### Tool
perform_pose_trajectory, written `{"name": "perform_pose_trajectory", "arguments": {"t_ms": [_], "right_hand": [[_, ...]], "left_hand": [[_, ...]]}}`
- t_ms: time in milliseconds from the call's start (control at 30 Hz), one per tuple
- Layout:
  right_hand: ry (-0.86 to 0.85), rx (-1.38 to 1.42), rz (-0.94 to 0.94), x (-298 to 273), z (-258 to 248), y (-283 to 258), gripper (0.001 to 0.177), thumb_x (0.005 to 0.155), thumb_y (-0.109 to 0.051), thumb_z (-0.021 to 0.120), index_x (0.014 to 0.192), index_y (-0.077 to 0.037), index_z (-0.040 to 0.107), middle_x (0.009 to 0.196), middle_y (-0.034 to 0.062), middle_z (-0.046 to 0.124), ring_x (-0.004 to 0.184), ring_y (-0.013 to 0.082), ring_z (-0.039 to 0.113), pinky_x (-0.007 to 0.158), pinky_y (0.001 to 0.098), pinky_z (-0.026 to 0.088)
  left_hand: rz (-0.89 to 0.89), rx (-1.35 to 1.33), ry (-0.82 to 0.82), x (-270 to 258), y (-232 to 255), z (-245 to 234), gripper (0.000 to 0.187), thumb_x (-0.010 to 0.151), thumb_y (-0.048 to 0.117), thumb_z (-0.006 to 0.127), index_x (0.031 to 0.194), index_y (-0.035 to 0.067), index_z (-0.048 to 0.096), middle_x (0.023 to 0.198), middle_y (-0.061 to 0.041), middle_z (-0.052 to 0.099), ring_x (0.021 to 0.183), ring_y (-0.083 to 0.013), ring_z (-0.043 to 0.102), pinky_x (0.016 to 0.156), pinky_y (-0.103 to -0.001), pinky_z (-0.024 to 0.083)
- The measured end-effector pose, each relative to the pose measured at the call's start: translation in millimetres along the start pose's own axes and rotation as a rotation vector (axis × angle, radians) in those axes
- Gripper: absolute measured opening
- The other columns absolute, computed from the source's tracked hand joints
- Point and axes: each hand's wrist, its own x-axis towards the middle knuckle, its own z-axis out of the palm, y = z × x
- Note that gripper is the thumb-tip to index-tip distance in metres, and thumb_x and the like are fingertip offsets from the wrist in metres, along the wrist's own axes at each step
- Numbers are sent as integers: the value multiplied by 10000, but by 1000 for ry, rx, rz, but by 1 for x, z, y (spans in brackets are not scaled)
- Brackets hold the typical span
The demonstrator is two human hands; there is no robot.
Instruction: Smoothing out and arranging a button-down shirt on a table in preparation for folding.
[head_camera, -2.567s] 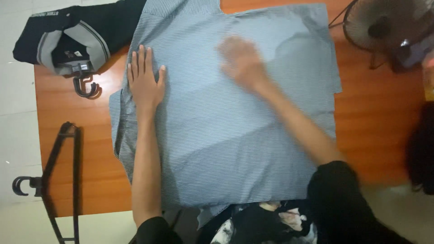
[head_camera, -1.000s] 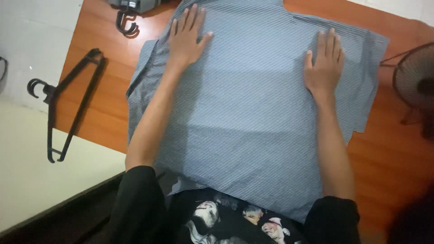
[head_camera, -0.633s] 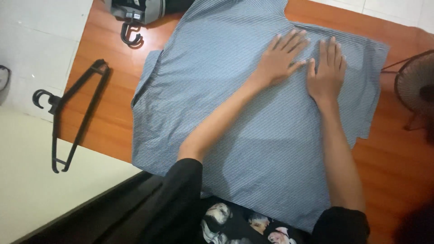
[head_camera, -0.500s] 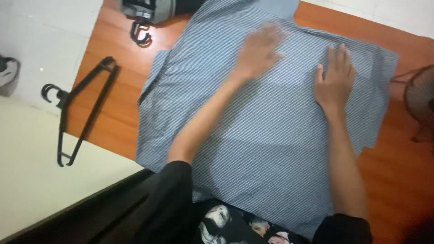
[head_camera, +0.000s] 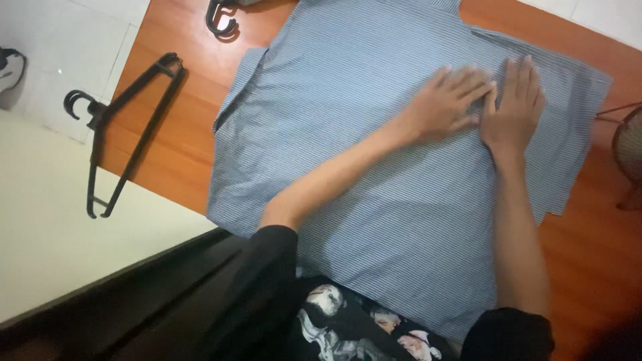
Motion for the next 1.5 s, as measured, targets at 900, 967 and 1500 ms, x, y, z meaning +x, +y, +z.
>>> {"name": "perform_pose_trajectory", "arguments": {"t_ms": [900, 967, 1500], "right_hand": [[-76, 41, 69, 8, -14, -13, 523, 1105, -176, 480, 1588, -1, 380, 1638, 230, 302, 1495, 379, 247, 1192, 561, 162], [-78, 51, 36, 3, -14, -12, 518, 1100, -153, 494, 1571, 40, 402, 1620, 265, 326, 1478, 412, 272, 1177, 576, 178], [-43, 44, 23, 3, -13, -11, 524, 1092, -140, 506, 1589, -18, 394, 1638, 226, 328, 1492, 382, 268, 1177, 590, 192]], "left_hand": [[-80, 136, -79, 4, -151, -8, 611, 1085, 563, 357, 1604, 250, 283, 1666, 12, 242, 1538, -204, 216, 1276, -450, 155], [-134, 125, 158, -24, -191, -19, 608, 1082, 531, 485, 1579, 205, 360, 1640, -21, 350, 1527, -208, 362, 1282, -429, 289], [143, 11, -123, -35, -8, -36, 712, 1049, 608, 564, 1558, 179, 311, 1663, -58, 281, 1555, -240, 271, 1295, -469, 240]]}}
